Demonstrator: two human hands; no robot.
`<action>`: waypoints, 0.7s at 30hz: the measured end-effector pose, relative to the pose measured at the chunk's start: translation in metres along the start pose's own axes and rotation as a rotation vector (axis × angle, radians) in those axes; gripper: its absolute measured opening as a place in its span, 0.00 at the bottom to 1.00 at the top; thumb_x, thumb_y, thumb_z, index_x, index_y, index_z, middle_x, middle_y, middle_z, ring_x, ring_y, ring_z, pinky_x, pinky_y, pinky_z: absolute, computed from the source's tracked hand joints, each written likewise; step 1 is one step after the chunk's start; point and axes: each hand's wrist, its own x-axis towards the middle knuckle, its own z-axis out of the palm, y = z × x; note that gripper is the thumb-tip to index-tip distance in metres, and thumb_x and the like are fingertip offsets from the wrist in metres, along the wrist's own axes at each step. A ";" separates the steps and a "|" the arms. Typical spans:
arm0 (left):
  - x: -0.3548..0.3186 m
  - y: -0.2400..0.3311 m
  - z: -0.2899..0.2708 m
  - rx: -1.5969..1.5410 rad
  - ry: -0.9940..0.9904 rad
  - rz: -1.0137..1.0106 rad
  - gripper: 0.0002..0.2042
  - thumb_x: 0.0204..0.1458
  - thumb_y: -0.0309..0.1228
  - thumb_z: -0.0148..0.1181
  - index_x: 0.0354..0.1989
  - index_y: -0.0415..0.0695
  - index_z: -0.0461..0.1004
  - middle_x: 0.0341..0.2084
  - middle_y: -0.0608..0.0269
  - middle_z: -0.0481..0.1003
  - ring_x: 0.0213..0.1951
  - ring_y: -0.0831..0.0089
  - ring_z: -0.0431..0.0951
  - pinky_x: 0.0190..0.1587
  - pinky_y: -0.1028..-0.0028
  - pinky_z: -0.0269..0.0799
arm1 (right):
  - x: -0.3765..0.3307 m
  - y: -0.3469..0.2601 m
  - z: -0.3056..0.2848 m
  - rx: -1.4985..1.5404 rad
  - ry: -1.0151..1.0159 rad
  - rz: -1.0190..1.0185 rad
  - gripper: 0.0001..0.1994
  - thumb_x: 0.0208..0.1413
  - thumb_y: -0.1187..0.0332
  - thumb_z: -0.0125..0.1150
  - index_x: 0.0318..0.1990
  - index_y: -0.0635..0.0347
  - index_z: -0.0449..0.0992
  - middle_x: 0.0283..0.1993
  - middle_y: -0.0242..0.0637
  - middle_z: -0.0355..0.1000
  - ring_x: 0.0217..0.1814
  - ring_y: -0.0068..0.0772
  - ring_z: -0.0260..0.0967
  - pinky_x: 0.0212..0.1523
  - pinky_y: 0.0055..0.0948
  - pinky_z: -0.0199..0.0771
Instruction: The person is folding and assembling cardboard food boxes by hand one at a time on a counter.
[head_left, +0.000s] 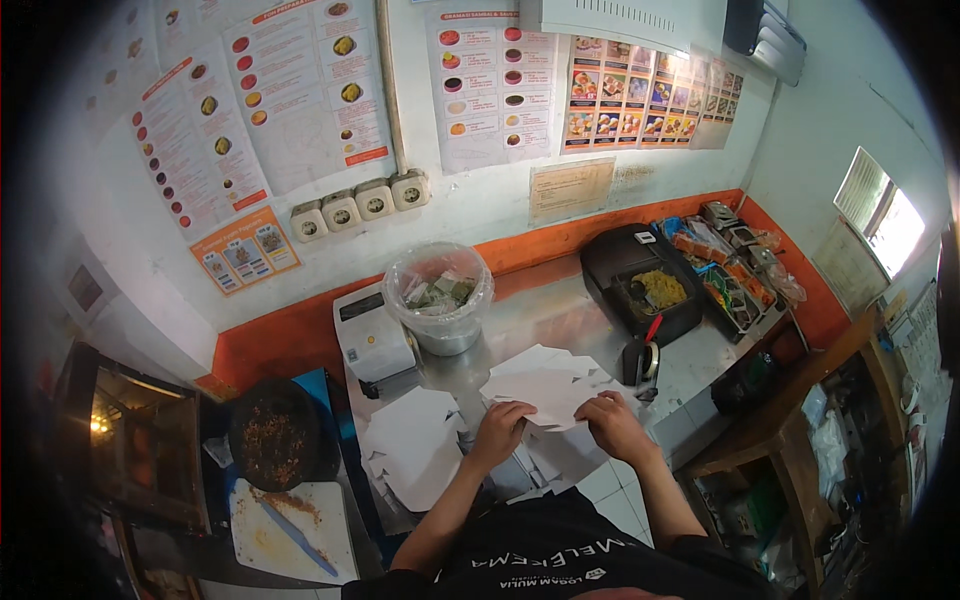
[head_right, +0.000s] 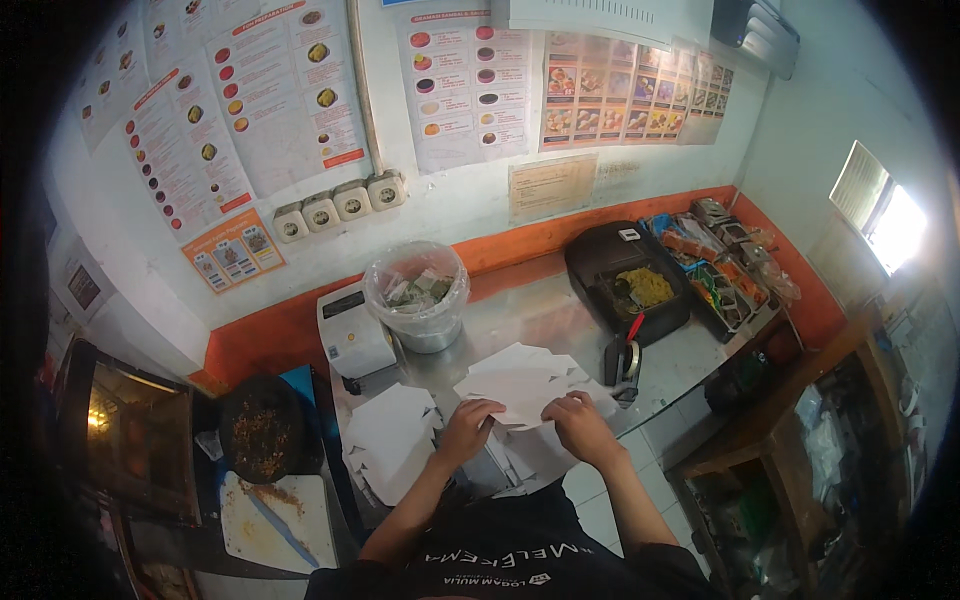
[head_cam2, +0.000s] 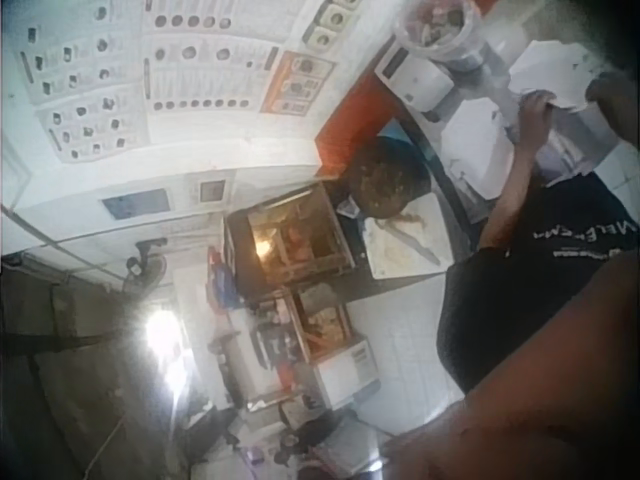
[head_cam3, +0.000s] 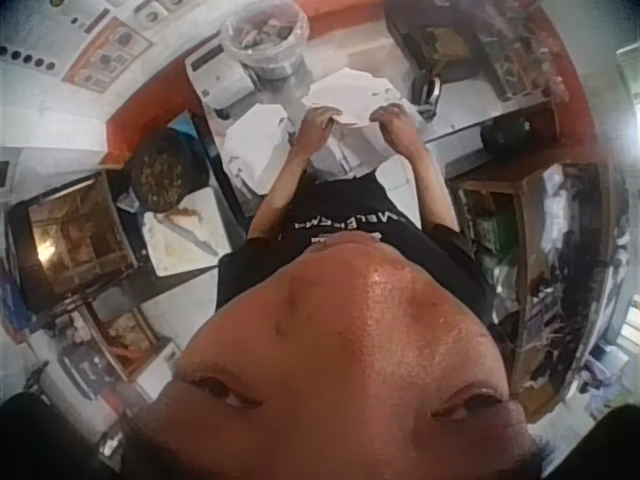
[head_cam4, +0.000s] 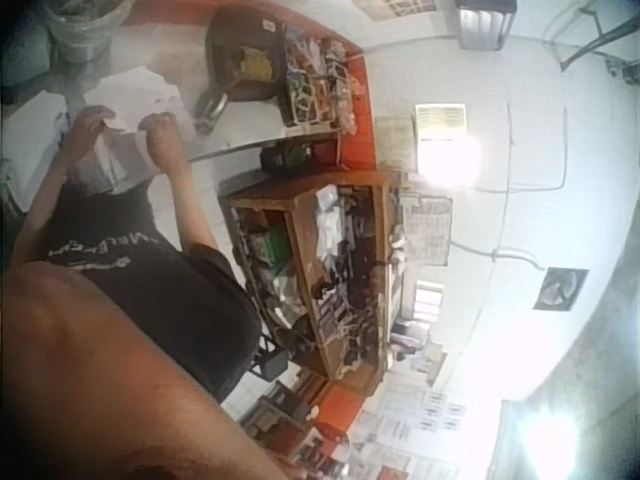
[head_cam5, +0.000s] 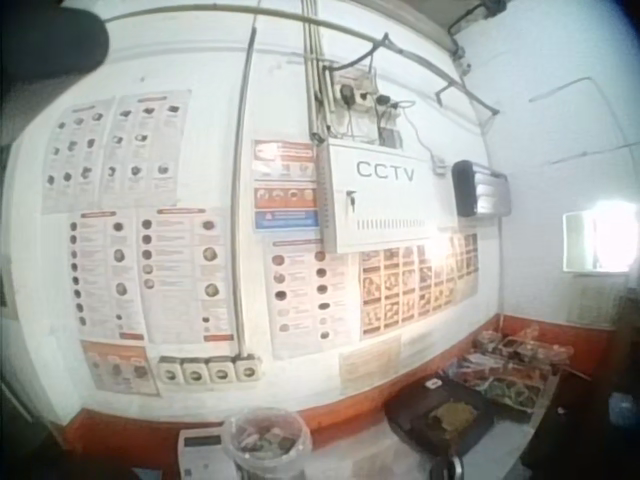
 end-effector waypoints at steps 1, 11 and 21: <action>0.004 0.000 -0.007 -0.053 -0.059 0.012 0.12 0.54 0.20 0.59 0.47 0.42 0.78 0.42 0.57 0.81 0.48 0.57 0.79 0.55 0.57 0.70 | 0.001 -0.001 -0.001 0.040 0.050 0.010 0.12 0.47 0.83 0.57 0.37 0.55 0.77 0.37 0.33 0.76 0.49 0.40 0.74 0.61 0.44 0.65; 0.017 0.007 -0.030 -0.761 -0.515 -0.279 0.12 0.63 0.27 0.59 0.53 0.39 0.76 0.41 0.61 0.81 0.44 0.75 0.78 0.51 0.69 0.74 | 0.018 -0.030 -0.034 0.395 0.204 -0.066 0.12 0.41 0.81 0.59 0.36 0.58 0.76 0.32 0.35 0.72 0.40 0.41 0.70 0.52 0.40 0.66; 0.045 0.079 -0.063 -0.998 -0.418 -0.271 0.24 0.62 0.20 0.59 0.67 0.40 0.66 0.43 0.58 0.81 0.44 0.79 0.78 0.49 0.77 0.74 | 0.028 -0.082 -0.060 0.073 0.273 0.049 0.20 0.50 0.70 0.69 0.52 0.58 0.77 0.41 0.42 0.65 0.45 0.45 0.64 0.48 0.40 0.62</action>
